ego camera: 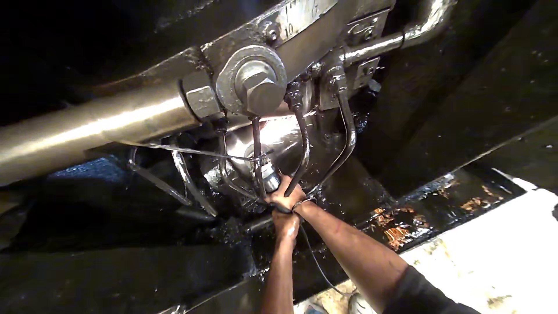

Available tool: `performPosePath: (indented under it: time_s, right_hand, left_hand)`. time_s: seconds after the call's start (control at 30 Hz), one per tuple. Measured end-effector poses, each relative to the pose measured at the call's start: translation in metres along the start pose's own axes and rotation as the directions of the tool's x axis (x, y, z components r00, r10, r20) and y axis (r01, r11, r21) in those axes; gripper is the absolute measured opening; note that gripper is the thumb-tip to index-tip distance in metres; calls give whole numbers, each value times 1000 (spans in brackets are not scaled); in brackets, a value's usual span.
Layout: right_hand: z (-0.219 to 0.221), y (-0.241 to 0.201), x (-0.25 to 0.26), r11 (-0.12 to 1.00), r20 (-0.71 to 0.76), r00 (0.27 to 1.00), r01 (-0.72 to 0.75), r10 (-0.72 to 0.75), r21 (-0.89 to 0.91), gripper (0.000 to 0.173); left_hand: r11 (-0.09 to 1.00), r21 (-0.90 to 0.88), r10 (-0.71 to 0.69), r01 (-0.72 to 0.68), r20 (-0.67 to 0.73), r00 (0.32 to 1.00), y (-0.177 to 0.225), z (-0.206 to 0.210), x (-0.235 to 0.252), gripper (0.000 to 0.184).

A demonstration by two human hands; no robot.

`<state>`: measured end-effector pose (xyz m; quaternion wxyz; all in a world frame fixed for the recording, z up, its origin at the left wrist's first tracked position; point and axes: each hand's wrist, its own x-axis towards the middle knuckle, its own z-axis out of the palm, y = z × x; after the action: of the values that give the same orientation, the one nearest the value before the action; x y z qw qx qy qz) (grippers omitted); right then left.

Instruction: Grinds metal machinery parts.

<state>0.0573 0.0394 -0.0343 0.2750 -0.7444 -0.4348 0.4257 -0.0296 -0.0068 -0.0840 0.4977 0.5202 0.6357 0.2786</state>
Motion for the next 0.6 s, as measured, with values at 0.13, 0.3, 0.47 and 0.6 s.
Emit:
performPosePath:
  time_s: [0.13,0.3,0.47,0.6]
  right_hand:
    - [-10,-5,-18,997,-15,1000,3,-2,71,68]
    - [-10,-5,-16,998,-14,1000,10,-9,61,65]
    - [2,4,4,999,-28,999,33,-33,16,68]
    - [1,4,5,999,-27,999,24,-24,24,68]
  left_hand:
    - [1000,-7,6,-6,7,1000,3,2,-1,45]
    - [999,-39,26,-26,8,1000,3,3,-2,42]
    - [1000,-21,23,-23,5,1000,2,1,-1,46]
    - [1000,-13,27,-27,4,1000,2,1,0,46]
